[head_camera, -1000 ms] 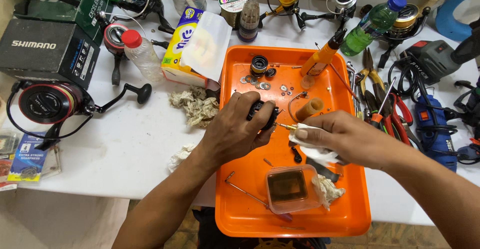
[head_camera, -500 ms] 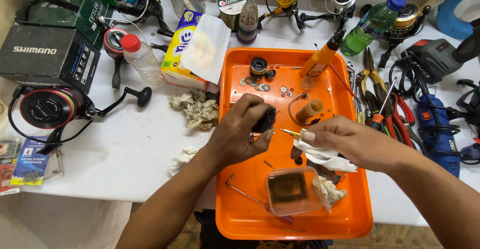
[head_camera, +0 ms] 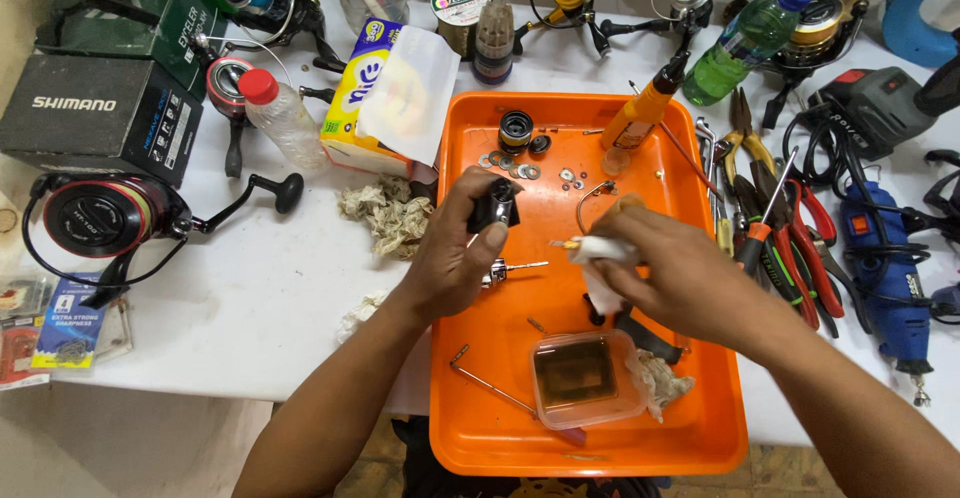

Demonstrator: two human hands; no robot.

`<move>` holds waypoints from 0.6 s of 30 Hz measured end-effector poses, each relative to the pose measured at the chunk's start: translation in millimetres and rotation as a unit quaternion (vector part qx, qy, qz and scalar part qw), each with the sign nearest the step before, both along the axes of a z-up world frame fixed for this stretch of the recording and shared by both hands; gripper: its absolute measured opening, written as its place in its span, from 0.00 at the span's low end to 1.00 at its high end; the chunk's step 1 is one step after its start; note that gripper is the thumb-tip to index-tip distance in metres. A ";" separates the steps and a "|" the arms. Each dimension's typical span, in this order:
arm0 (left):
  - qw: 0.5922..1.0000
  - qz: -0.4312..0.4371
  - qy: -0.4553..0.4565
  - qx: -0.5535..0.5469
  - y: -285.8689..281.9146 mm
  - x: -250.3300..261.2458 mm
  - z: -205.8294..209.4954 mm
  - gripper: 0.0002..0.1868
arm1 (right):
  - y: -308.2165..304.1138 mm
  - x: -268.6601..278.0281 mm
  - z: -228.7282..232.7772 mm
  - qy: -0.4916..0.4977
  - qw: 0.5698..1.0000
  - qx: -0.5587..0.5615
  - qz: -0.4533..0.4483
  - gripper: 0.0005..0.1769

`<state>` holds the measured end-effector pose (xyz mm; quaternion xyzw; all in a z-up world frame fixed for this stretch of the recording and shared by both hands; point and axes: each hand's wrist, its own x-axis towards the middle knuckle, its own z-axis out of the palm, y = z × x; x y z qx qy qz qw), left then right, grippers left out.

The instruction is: The person disassembles a fishing reel, cleans small internal components with a cloth, applies lubricant, and reassembles the parts. They use a screwdriver and a small brush to manipulate and clean the components on an orange tray.

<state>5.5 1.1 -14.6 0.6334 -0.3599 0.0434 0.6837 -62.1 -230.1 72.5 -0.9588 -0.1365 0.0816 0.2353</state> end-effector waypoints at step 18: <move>1.000 -0.005 -0.016 0.002 -2.2 3.2 -4.9 0.23 | 6.5 -1.7 -72.8 -0.071 0.983 -0.124 0.111 0.13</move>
